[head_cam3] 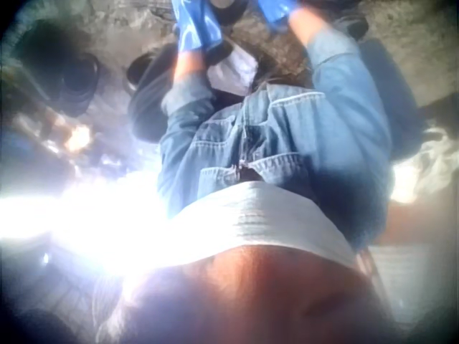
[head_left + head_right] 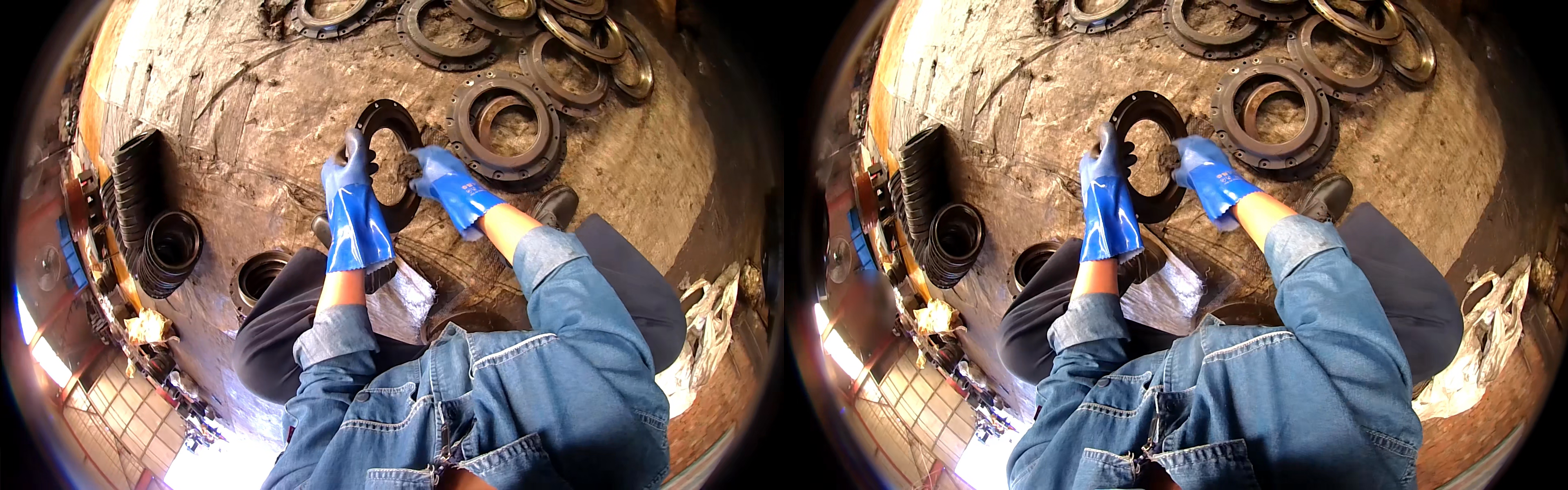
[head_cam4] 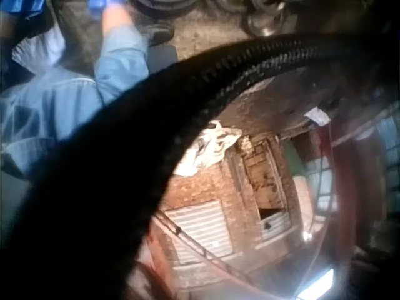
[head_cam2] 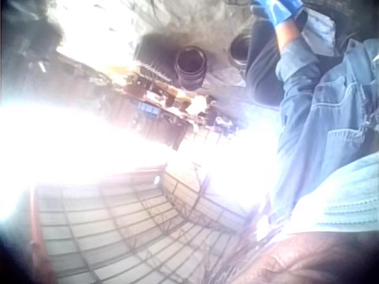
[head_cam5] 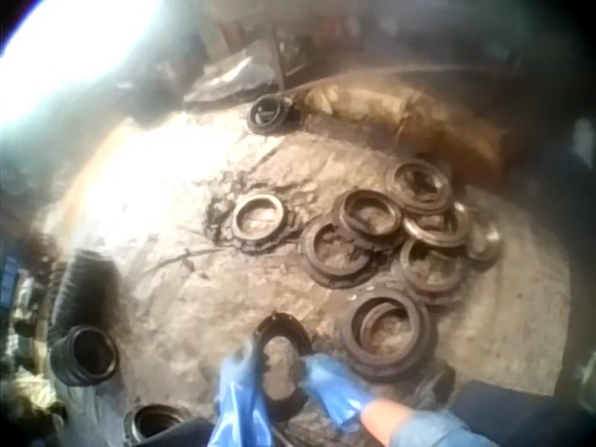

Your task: The person sits on the floor and cleans dark metal rings by hand, removing debris and dirt from the surfaces. They handle the rings one at a time, turning them over to wipe different sides before placing them into a stack.

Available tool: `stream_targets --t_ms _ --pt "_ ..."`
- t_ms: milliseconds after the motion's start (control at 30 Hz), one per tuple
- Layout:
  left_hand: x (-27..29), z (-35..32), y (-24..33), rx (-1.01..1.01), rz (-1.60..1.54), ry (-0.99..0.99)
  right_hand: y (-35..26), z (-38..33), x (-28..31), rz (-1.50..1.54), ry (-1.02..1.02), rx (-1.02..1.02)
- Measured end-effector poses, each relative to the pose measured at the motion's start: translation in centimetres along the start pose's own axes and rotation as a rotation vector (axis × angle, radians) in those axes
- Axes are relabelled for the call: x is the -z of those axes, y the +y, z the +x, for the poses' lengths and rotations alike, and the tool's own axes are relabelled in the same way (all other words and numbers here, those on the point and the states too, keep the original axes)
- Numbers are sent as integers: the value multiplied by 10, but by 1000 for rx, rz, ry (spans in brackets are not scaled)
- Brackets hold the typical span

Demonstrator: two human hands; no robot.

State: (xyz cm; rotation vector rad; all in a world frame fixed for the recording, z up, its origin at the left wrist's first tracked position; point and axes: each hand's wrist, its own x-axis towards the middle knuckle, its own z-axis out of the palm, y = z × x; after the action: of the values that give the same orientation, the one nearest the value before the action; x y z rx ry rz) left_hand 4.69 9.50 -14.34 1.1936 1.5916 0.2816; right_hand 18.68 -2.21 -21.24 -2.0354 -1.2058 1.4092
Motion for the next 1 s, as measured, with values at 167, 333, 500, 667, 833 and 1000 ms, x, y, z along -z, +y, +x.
stream_targets --t_ms 167,333,500,667,833,1000 --pt "20 -3 -14 -63 -4 14 -8 -12 -41 709 -305 -114" --pt "-10 -6 6 -263 160 24 115 79 -128 1287 -220 446" --pt "13 -20 4 -200 242 144 45 73 -79 1816 -153 -50" --pt "1 -24 17 -167 248 145 35 93 -69 1854 -99 -256" --pt "11 -12 0 -89 204 108 10 71 -60 1334 -144 -48" --pt "1 -34 29 -90 76 43 -19 5 -13 747 -286 50"
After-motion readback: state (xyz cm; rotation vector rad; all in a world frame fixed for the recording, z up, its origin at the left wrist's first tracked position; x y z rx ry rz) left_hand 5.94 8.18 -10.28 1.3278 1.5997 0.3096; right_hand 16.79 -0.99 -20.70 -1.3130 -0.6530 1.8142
